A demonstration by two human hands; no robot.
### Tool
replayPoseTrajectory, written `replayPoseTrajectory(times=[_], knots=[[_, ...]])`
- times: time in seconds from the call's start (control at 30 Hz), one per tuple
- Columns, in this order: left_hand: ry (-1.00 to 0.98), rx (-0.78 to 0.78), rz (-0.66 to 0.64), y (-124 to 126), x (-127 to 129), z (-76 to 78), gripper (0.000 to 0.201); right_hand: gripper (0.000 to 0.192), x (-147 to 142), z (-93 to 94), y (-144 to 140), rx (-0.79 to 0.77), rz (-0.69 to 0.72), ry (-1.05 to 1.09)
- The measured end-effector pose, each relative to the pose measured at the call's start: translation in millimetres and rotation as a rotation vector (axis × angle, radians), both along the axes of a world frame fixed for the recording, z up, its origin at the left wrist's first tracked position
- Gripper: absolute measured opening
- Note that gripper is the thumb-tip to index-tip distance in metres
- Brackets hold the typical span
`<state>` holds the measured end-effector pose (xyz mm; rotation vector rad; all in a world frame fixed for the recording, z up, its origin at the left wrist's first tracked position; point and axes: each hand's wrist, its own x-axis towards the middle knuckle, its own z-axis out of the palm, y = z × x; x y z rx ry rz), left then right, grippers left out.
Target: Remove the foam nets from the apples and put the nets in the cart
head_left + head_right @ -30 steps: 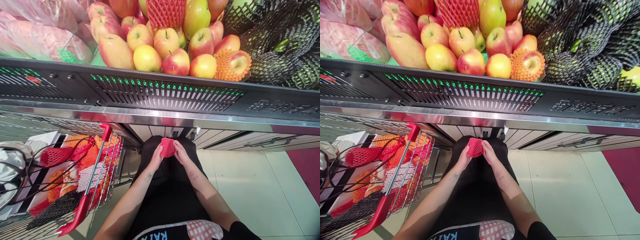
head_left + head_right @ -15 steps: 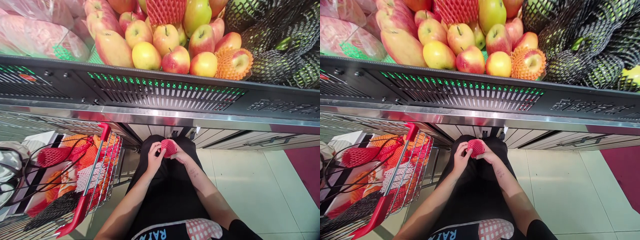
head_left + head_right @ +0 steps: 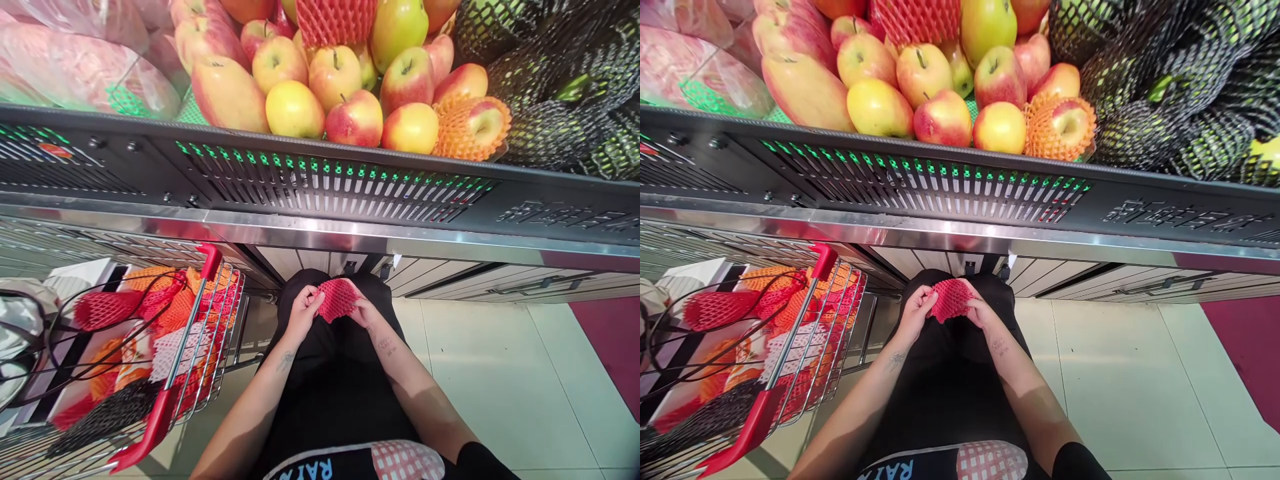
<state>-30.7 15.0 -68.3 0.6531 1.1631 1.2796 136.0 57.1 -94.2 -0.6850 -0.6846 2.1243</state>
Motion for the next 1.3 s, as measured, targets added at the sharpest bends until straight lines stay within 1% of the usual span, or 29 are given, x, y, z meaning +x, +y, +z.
replayPoseTrajectory(times=[0.07, 0.17, 0.33, 0.4, 0.47, 0.5, 0.53, 0.57, 0.63, 0.67, 0.7, 0.73, 0.8, 0.87, 0.9, 0.93, 0.97, 1.0, 1.03, 1.07, 1.1, 1.13, 1.2, 1.23, 1.27, 1.3], knots=[[0.007, -0.009, 0.023, 1, 2, 1.2, 0.038, 0.052, -1, 1.4, 0, -0.042, 0.009, -0.011], [0.042, 0.003, 0.095, 4, 5, -0.1, 0.039, 0.044, -4, 2.1, 0, -0.106, 0.013, -0.033], [0.132, -0.017, 0.097, 11, 11, -15.5, 0.043, 0.033, -6, -1.5, 1, -0.203, -0.054, -0.043], [0.202, -0.016, 0.109, 9, 13, -18.8, 0.041, 0.029, -7, -3.7, 2, -0.246, -0.073, -0.048], [0.287, -0.004, 0.165, 3, 14, -16.5, 0.034, 0.028, -7, -5.7, 3, -0.28, -0.085, -0.047], [0.362, 0.035, 0.181, -1, 16, -13.6, 0.035, 0.028, -7, -6.4, 4, -0.291, -0.095, -0.044], [0.459, 0.102, 0.161, -4, 17, -10.2, 0.042, 0.028, -6, -6.8, 5, -0.3, -0.107, -0.04], [0.569, 0.191, 0.093, -8, 19, -6.9, 0.053, 0.028, -6, -6.7, 5, -0.305, -0.117, -0.035], [0.782, 0.373, -0.116, -13, 22, -3.3, 0.079, 0.027, -3, -5.2, 5, -0.307, -0.124, -0.025], [0.859, 0.425, -0.2, -14, 24, -3.7, 0.086, 0.027, -1, -3.6, 4, -0.303, -0.115, -0.02], [0.908, 0.436, -0.237, -14, 25, -5.7, 0.088, 0.027, 0, -1.7, 3, -0.293, -0.098, -0.014], [0.947, 0.425, -0.23, -13, 25, -8.9, 0.086, 0.027, 2, 0.3, 2, -0.278, -0.074, -0.01], [1.016, 0.412, -0.157, -10, 23, -16.1, 0.076, 0.036, 5, 3.7, 0, -0.237, -0.005, 0.006], [1.078, 0.49, -0.078, -5, 17, -18.7, 0.075, 0.051, 6, 5.3, -1, -0.211, 0.093, 0.051], [1.1, 0.563, -0.026, -3, 13, -16.0, 0.079, 0.057, 6, 5.5, 0, -0.202, 0.128, 0.079], [1.111, 0.646, 0.045, 1, 9, -9.6, 0.082, 0.061, 6, 5.6, 1, -0.193, 0.146, 0.102], [1.113, 0.725, 0.135, 5, 4, 1.1, 0.086, 0.063, 5, 5.5, 2, -0.188, 0.151, 0.119], [1.105, 0.788, 0.243, 10, -1, 16.5, 0.089, 0.063, 4, 5.4, 4, -0.183, 0.144, 0.133], [1.089, 0.833, 0.372, 17, -7, 36.5, 0.09, 0.063, 3, 5.3, 5, -0.179, 0.137, 0.143], [1.073, 0.86, 0.514, 26, -14, 60.6, 0.091, 0.063, 3, 5.3, 6, -0.176, 0.132, 0.15], [1.056, 0.865, 0.667, 36, -22, 88.1, 0.091, 0.063, 2, 5.2, 6, -0.171, 0.13, 0.156], [1.042, 0.869, 0.829, 48, -31, 117.5, 0.09, 0.063, 2, 5.1, 6, -0.164, 0.131, 0.16], [1.055, 0.835, 1.083, 75, -51, 176.6, 0.084, 0.062, 1, 4.3, 6, -0.154, 0.124, 0.162], [1.071, 0.804, 1.138, 89, -62, 203.2, 0.081, 0.062, 0, 3.5, 5, -0.153, 0.117, 0.161], [1.114, 0.744, 1.16, 103, -74, 226.5, 0.08, 0.062, 0, 2.4, 5, -0.151, 0.109, 0.162], [1.189, 0.668, 1.158, 116, -85, 245.7, 0.08, 0.062, 0, 1.1, 6, -0.15, 0.104, 0.164]])
